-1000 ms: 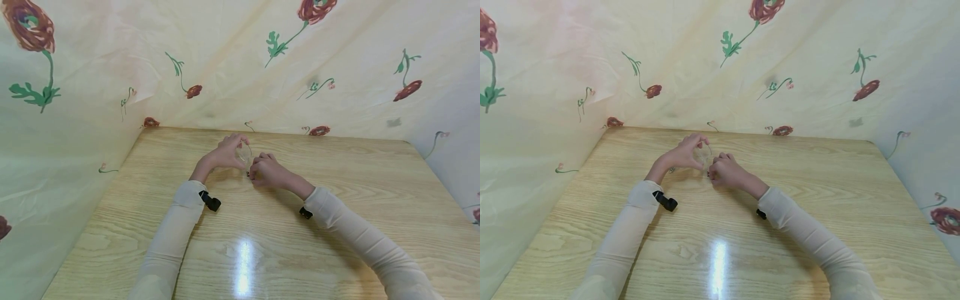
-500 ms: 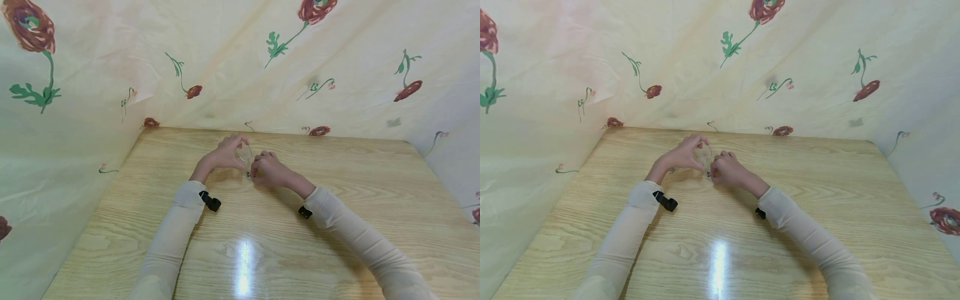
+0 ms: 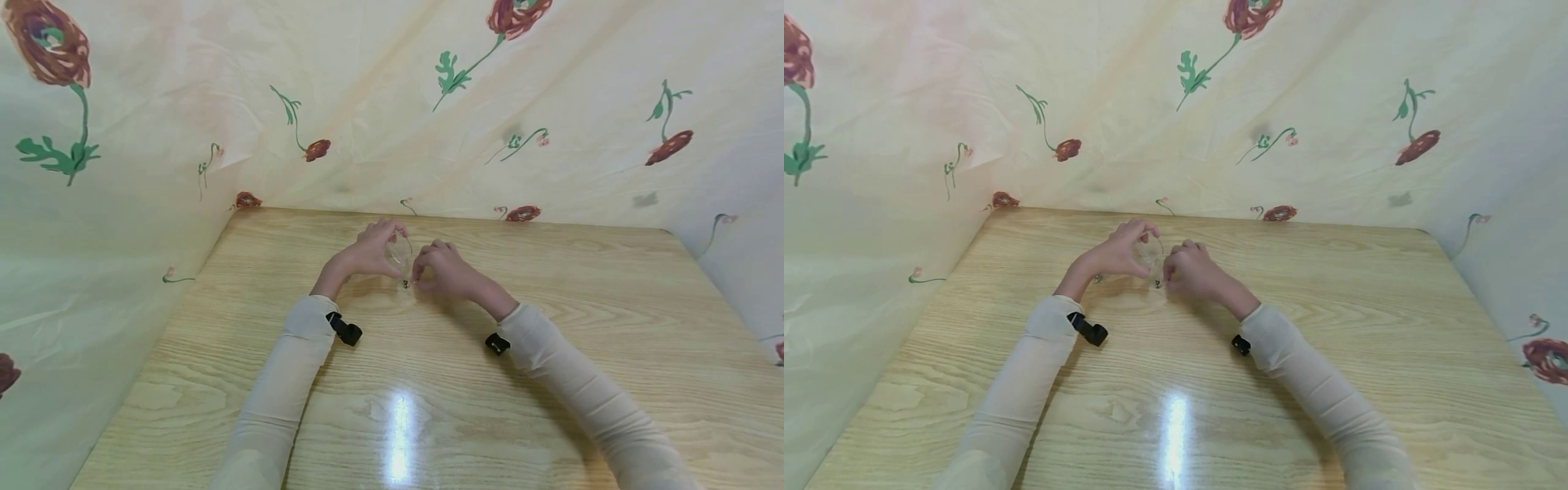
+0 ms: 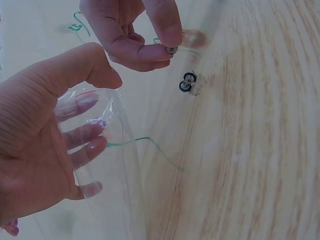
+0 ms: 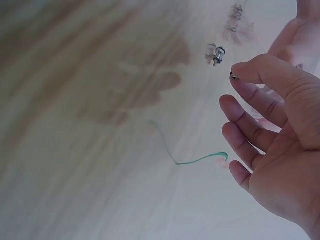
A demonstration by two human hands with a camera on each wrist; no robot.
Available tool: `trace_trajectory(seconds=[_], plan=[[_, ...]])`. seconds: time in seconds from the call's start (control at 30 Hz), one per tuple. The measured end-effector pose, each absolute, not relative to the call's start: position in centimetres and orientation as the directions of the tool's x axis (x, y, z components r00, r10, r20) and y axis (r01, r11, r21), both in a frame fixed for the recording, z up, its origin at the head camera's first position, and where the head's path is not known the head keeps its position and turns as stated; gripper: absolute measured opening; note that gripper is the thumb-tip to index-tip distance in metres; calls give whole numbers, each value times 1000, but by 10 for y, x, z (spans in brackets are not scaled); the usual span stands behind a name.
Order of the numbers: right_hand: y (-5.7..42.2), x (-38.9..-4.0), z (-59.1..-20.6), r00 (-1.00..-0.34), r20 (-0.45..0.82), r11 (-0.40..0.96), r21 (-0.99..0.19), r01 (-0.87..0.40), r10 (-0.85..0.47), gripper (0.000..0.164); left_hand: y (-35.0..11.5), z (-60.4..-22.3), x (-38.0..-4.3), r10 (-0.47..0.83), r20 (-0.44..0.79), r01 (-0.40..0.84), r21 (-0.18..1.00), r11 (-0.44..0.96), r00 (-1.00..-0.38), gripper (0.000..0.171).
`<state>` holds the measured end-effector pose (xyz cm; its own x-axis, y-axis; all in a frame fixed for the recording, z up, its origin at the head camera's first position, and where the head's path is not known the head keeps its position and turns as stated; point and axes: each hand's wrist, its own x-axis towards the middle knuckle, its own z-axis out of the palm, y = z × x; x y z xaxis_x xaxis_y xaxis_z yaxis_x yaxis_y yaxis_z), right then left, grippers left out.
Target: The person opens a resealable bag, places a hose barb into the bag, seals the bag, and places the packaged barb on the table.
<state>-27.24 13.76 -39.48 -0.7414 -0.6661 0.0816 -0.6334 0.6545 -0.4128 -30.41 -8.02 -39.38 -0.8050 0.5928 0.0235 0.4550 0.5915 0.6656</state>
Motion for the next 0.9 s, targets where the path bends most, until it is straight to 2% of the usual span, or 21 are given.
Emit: trace_trajectory(seconds=[0.9], plan=[[147, -293, -380, -767, 215, 631, -459, -626, -604, 5, -79, -395, -304, 591, 18, 463, 641, 612, -806, 70]])
